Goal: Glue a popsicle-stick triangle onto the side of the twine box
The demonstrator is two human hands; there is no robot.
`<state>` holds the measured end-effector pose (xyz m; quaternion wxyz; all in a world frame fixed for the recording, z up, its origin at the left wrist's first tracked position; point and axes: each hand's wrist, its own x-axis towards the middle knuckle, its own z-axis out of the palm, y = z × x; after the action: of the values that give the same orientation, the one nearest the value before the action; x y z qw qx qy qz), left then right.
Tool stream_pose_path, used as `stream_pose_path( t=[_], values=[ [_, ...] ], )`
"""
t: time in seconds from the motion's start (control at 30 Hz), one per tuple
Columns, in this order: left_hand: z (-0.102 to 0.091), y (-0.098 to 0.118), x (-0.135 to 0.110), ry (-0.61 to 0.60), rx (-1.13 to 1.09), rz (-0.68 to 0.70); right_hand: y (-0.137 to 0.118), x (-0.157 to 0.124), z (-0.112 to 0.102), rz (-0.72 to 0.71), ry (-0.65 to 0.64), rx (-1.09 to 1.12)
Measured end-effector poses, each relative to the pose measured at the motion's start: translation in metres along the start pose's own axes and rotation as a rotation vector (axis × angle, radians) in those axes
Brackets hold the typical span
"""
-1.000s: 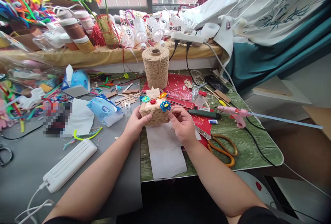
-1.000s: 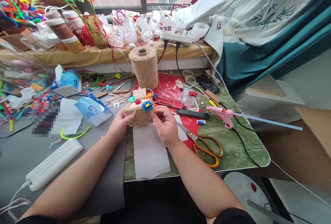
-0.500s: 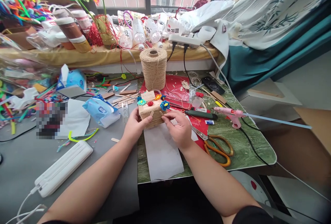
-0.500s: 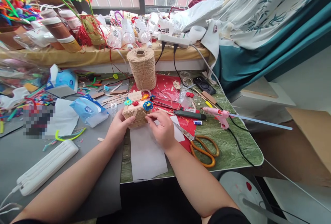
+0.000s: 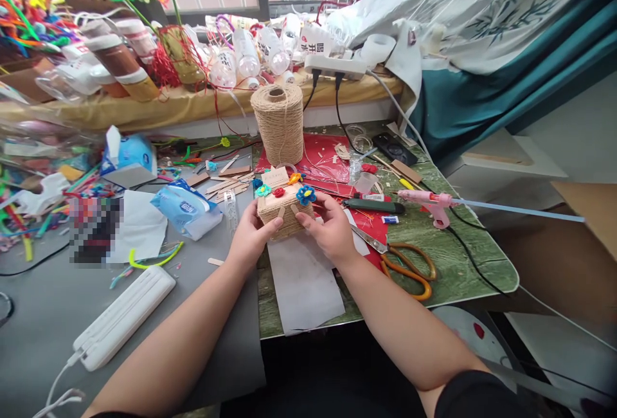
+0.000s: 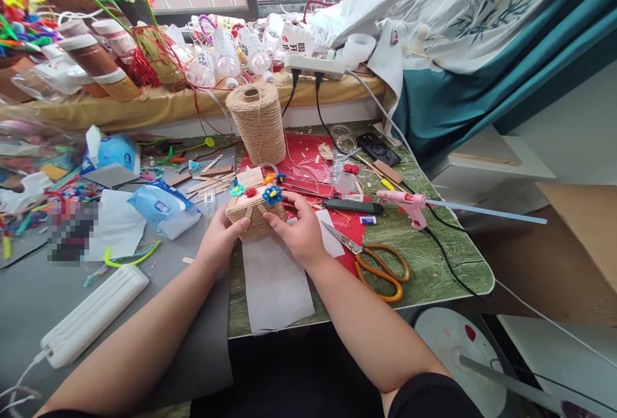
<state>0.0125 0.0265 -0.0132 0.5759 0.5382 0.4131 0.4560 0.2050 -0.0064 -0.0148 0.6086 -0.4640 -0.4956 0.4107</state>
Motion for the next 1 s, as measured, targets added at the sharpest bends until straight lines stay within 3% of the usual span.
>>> stream_pose_path(
  t=[0.27,0.43,0.6,0.83,1.0],
  values=[
    [0.008,0.003,-0.003,-0.043,0.026,-0.018,-0.001,0.000,-0.001,0.016,0.003,0.011],
    [0.000,-0.004,-0.001,0.010,0.114,-0.050,-0.001,-0.002,0.002,0.004,-0.017,-0.015],
    [-0.005,-0.012,0.001,0.074,0.189,-0.060,-0.002,-0.003,0.003,-0.060,-0.017,-0.045],
    [-0.004,-0.002,-0.002,0.097,0.184,-0.132,-0.005,-0.005,0.003,-0.167,-0.022,-0.175],
    [-0.004,-0.003,0.000,0.150,0.163,-0.071,-0.007,-0.005,0.002,-0.226,-0.057,-0.231]
  ],
)
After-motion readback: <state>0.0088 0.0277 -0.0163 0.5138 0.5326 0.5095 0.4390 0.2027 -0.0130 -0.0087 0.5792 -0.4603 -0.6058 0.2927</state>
